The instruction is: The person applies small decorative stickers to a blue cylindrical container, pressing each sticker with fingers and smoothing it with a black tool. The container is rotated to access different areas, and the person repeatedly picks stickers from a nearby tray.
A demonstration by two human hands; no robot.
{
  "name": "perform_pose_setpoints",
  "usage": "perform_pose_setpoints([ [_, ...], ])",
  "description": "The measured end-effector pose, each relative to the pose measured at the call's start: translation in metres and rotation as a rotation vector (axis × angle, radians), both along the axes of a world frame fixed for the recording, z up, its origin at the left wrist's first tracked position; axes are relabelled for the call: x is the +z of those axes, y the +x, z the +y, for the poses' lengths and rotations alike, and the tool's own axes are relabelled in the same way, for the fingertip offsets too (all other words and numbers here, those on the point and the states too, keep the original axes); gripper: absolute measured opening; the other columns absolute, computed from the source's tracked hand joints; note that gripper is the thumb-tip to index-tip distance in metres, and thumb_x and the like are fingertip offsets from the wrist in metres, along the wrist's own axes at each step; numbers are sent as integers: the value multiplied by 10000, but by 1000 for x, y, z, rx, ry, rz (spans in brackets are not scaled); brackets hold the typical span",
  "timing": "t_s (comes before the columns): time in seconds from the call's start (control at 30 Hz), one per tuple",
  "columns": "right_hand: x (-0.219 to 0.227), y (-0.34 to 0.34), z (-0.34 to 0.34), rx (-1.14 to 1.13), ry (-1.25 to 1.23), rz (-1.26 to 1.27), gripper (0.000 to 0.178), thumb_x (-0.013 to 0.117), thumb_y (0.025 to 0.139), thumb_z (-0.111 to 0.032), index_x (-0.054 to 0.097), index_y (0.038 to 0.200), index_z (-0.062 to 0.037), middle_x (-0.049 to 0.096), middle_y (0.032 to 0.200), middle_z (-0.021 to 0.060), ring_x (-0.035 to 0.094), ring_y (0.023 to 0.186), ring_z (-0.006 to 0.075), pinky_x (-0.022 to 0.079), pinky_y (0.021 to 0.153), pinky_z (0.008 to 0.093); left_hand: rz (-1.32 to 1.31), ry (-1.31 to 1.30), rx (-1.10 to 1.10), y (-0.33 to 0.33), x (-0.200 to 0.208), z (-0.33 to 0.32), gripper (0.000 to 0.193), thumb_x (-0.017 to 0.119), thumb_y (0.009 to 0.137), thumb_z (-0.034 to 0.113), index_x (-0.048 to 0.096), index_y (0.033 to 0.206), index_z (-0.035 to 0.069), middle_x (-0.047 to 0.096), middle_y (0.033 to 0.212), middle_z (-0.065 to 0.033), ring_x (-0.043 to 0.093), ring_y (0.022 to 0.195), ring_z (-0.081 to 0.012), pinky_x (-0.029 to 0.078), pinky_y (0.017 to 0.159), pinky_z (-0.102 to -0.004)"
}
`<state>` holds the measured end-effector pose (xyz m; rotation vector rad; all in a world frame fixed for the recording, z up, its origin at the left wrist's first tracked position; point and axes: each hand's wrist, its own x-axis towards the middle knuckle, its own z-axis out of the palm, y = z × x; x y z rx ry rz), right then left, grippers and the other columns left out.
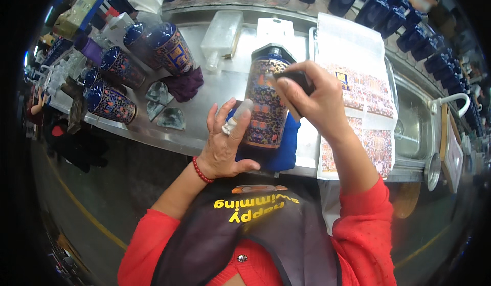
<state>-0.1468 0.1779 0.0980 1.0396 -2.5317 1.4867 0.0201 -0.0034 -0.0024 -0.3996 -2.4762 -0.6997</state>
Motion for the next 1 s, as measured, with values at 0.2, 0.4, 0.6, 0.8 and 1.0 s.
perform_pose_setpoints([
  [0.2, -70, 29, 51, -134, -231, -240, 224, 778, 920, -170, 693, 1046, -6, 705, 841, 38, 653, 746, 83, 518, 654, 240, -16, -161, -128, -2, 10, -14, 808, 296, 968, 788, 535, 1512, 240, 610, 1461, 0, 323, 1478, -315, 71, 1214, -619],
  [0.4, -67, 33, 53, -151, -310, -359, 201, 762, 942, -155, 683, 1062, -15, 708, 884, 29, 647, 776, 64, 515, 668, 221, 47, -267, -197, -51, 31, -35, 753, 267, 980, 763, 602, 1453, 282, 666, 1374, 48, 355, 1464, -260, 62, 1228, -612],
  [0.6, -75, 32, 57, -154, -341, -388, 200, 758, 950, -158, 680, 1070, -18, 705, 892, 22, 646, 782, 59, 515, 671, 216, 59, -207, -222, -104, 46, -49, 672, 265, 1035, 680, 561, 1492, 287, 744, 1241, 28, 372, 1470, -257, 24, 1226, -624],
  [0.8, -72, 31, 63, -179, -389, -469, 186, 748, 958, -142, 676, 1083, -25, 696, 892, 11, 636, 774, 54, 508, 665, 210, 65, -244, -241, -123, 55, -44, 609, 328, 1048, 639, 605, 1447, 273, 776, 1093, 14, 408, 1446, -245, 31, 1222, -637],
  [1.0, -74, 30, 71, -129, -396, -535, 182, 749, 957, -140, 675, 1081, -28, 690, 887, 1, 629, 774, 53, 506, 666, 215, 123, -255, -258, -53, 36, -9, 550, 395, 1027, 635, 693, 1319, 276, 714, 1224, 17, 478, 1376, -200, 72, 1228, -623],
])
